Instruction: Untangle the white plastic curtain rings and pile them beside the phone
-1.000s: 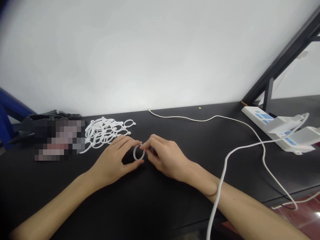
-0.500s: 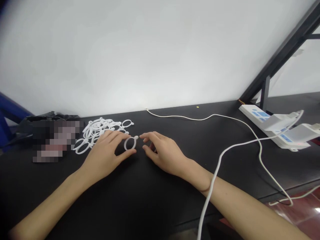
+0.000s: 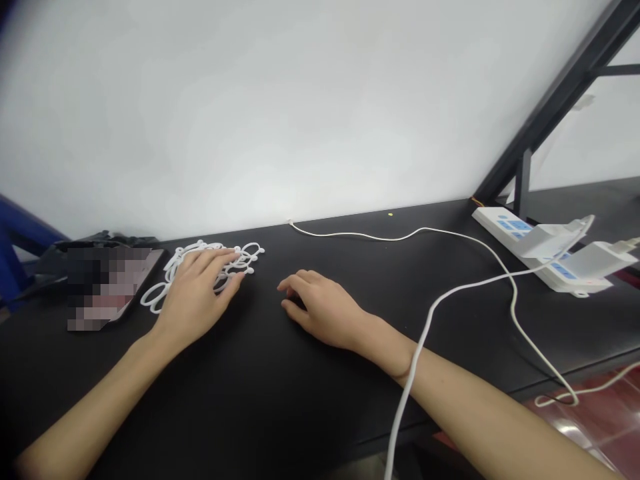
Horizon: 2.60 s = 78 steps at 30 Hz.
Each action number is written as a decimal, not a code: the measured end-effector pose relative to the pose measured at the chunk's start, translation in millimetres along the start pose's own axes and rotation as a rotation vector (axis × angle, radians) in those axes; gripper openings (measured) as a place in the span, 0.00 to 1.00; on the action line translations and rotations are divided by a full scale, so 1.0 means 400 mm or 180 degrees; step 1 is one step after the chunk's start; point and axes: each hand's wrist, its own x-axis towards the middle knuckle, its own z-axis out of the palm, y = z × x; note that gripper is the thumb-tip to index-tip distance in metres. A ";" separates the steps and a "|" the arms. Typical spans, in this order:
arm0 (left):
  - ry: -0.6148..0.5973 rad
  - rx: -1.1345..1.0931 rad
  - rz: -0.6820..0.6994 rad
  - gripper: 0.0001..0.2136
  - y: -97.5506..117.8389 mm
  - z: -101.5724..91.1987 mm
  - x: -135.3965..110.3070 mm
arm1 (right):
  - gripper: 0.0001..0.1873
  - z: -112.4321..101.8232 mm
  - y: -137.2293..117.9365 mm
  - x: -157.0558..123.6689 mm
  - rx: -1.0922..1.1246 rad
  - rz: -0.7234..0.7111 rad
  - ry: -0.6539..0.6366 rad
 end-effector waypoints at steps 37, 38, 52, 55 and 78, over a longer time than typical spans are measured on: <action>-0.1619 -0.0690 0.0604 0.16 0.089 -0.011 -0.035 | 0.19 -0.012 0.029 0.004 -0.1031 0.0303 -0.0094; -0.1624 -0.0686 0.0602 0.16 0.089 -0.011 -0.034 | 0.19 -0.012 0.029 0.004 -0.1035 0.0300 -0.0090; -0.1646 -0.0687 0.0599 0.16 0.090 -0.015 -0.036 | 0.18 -0.012 0.029 0.004 -0.1005 0.0329 -0.0083; -0.1612 -0.0708 0.0600 0.16 0.090 -0.014 -0.036 | 0.19 -0.012 0.029 0.004 -0.1017 0.0302 -0.0085; -0.1531 -0.0762 0.0601 0.16 0.086 -0.007 -0.039 | 0.18 -0.010 0.032 0.001 -0.1055 0.0264 -0.0102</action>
